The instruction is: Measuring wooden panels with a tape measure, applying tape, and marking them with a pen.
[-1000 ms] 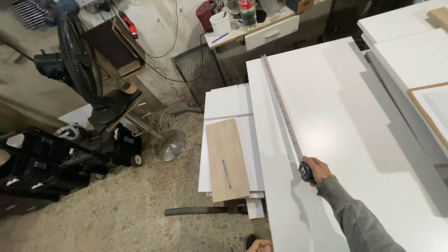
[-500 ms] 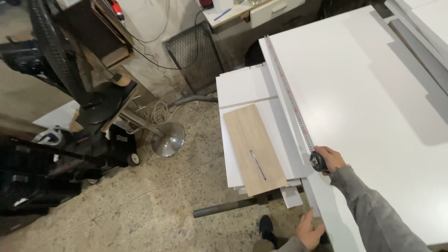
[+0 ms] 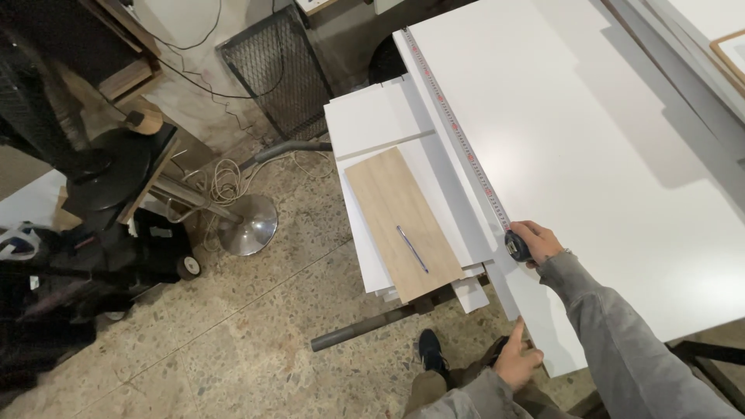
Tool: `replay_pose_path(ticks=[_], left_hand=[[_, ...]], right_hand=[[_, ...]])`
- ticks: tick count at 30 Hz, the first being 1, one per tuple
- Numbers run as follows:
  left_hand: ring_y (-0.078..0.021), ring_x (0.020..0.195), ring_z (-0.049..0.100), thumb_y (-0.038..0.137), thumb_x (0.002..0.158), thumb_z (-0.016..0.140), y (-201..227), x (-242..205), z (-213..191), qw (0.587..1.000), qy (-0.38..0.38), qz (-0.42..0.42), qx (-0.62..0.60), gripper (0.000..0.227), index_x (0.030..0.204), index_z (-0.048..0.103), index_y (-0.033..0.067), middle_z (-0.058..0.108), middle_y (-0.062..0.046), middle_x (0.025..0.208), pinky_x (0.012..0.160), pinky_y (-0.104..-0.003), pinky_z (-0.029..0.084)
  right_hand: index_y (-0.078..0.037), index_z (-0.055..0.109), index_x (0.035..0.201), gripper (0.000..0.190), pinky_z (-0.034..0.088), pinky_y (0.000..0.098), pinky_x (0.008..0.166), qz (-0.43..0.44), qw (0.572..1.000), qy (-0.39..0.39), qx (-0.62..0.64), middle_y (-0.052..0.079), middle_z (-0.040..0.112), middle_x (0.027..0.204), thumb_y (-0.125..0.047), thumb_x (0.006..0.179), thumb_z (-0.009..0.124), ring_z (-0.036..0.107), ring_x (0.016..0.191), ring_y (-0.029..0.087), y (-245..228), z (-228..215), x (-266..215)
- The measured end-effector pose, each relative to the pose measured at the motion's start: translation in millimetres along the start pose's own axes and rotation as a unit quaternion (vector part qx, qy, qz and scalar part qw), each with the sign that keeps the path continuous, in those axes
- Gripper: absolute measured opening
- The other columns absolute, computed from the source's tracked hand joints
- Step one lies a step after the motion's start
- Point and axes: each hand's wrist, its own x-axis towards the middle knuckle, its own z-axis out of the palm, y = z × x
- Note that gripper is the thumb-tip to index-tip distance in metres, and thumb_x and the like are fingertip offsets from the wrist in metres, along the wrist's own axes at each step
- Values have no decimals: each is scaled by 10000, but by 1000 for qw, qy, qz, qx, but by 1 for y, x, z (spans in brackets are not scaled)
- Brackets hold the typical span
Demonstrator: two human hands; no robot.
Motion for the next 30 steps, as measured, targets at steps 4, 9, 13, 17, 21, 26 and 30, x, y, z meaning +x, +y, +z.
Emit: replay_pose_path(ticks=[4,9,13,17,21,26,30], left_hand=[[-297,1120,624,75,996,547,20,-15,9,997,44,-66,-1,871,1717,73,192,576,-221,1369,830,-457,510],[-307,855,605,45,1000,554,-37,-11,-5,996,42,-65,50,895,1762,106,184,643,-352,1141,699,-521,535],[-332,1110,667,195,902,765,50,-50,23,979,65,-42,189,1073,1652,-1,188,576,-168,1394,917,-518,592],[-563,1366,414,221,753,941,86,-73,44,903,55,181,385,1387,1591,-161,148,259,-333,1553,1024,-655,466],[-440,1276,552,348,842,815,74,-62,45,889,110,8,445,1234,1623,-122,169,334,-223,1614,868,-521,597],[-359,1110,665,376,805,798,50,-60,38,798,174,151,557,1147,1639,75,63,669,-174,1254,797,-471,598],[-331,994,706,365,831,791,30,-61,38,778,207,195,560,1015,1619,237,45,712,-159,1153,739,-463,600]], right_hand=[[-170,689,1271,511,447,385,446,-15,1000,-6,-16,101,681,817,-529,945,528,513,539,188,29,-16,-43],[-186,605,1446,574,467,498,618,-5,997,-45,-58,222,644,976,-539,1018,457,473,664,308,125,-63,-144],[-156,591,1380,568,497,482,1002,13,999,-30,10,132,667,1290,-529,959,512,661,1195,280,208,-86,-220],[-169,614,1374,570,476,481,1048,71,997,-21,15,119,673,1303,-527,939,529,652,1241,290,275,-92,-256],[-161,639,1355,563,435,483,1076,28,999,-12,-28,104,680,1302,-536,953,518,612,1273,265,295,-92,-257],[-145,628,1342,571,482,476,1011,-27,999,-29,-17,99,704,1220,-546,951,517,662,1169,263,285,-92,-253],[-137,640,1321,547,540,484,979,-34,999,-38,-17,108,715,1184,-531,960,524,677,1125,267,283,-89,-251]])
